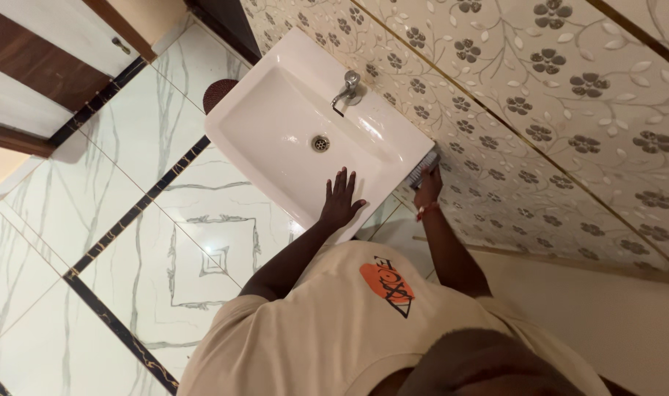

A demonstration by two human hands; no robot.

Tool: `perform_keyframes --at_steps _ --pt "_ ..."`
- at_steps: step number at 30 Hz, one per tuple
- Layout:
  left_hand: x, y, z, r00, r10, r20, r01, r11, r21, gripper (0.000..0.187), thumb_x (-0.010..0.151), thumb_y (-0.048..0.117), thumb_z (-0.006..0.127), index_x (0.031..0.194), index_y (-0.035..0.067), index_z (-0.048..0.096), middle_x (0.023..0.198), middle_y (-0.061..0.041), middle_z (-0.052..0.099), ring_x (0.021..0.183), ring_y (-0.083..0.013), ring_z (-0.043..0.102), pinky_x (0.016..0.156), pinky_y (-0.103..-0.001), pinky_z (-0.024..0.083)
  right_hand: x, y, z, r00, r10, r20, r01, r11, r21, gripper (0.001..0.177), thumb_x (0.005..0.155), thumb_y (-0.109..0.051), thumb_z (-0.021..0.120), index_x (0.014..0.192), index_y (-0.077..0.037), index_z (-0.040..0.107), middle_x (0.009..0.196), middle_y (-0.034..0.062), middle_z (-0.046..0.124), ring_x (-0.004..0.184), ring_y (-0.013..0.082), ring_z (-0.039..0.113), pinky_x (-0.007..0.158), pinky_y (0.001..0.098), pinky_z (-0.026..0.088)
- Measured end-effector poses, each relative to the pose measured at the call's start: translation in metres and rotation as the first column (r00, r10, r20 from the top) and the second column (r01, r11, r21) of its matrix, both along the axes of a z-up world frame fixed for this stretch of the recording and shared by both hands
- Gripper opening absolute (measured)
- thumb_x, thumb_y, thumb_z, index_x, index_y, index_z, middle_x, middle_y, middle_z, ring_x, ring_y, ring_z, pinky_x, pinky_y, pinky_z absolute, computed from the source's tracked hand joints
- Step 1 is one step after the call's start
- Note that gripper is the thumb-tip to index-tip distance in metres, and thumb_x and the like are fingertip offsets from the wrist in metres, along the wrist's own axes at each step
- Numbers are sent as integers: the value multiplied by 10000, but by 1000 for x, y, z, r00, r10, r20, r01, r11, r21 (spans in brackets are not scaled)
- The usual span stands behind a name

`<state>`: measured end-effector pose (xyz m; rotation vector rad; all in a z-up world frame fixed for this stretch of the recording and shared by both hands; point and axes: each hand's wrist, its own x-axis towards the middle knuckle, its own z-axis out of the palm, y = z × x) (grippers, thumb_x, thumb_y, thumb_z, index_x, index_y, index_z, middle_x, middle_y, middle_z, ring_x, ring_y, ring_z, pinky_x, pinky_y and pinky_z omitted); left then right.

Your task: The person cleans a bathroom sink by scrubbing the ceramic surface and the faucet area with a cloth.

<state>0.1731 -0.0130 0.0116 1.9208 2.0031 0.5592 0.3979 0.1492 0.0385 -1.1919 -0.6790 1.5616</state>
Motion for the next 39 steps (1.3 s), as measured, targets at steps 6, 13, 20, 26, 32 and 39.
perform_keyframes --at_steps 6,13,20,26,32,39 --pt "4 6 -1 1000 -6 -23 7 1000 3 932 1025 653 397 1646 31 87 1704 -283 36 1578 -444 114 1227 -652 106 -9 -22 -1 648 -208 733 -154 906 394 707 906 -66 820 1533 -109 498 1468 185 483 1318 310 544 1056 393 531" --pt "-4 3 -4 1000 12 -21 -12 1000 18 933 1028 655 394 1651 34 82 1706 -281 36 1582 -448 115 1227 -657 121 23 -1 12 300 -307 903 -498 757 423 692 788 -61 849 1443 -119 632 1425 176 544 1276 407 525 1033 486 505" --pt "-12 -9 -11 995 96 -17 -95 992 77 932 1035 633 427 1661 38 78 1712 -278 45 1586 -441 127 1233 -660 130 31 20 23 203 -398 895 -712 567 414 602 812 -55 802 1401 -115 690 1498 184 556 1286 418 515 1076 533 459" --pt "-21 -19 -7 987 160 21 -160 987 0 931 1017 615 465 1656 57 80 1712 -267 50 1584 -438 112 1227 -657 112 -1 64 31 211 -287 934 -829 453 327 513 791 -100 845 1285 -50 716 1434 239 553 1292 439 509 1091 549 435" --pt "-30 -21 -5 974 222 43 -217 971 -102 934 1013 615 487 1651 68 80 1703 -266 34 1578 -437 93 1226 -654 96 -60 105 33 317 -318 894 -863 293 410 459 790 -70 846 1239 -67 748 1437 256 538 1350 456 482 1140 545 404" --pt "-43 -26 -15 966 248 76 -241 966 -89 932 1005 602 497 1652 67 93 1712 -260 31 1585 -432 94 1229 -632 143 -126 140 36 312 -200 929 -901 249 356 461 785 -57 820 1235 -103 734 1534 260 478 1379 433 460 1152 537 411"
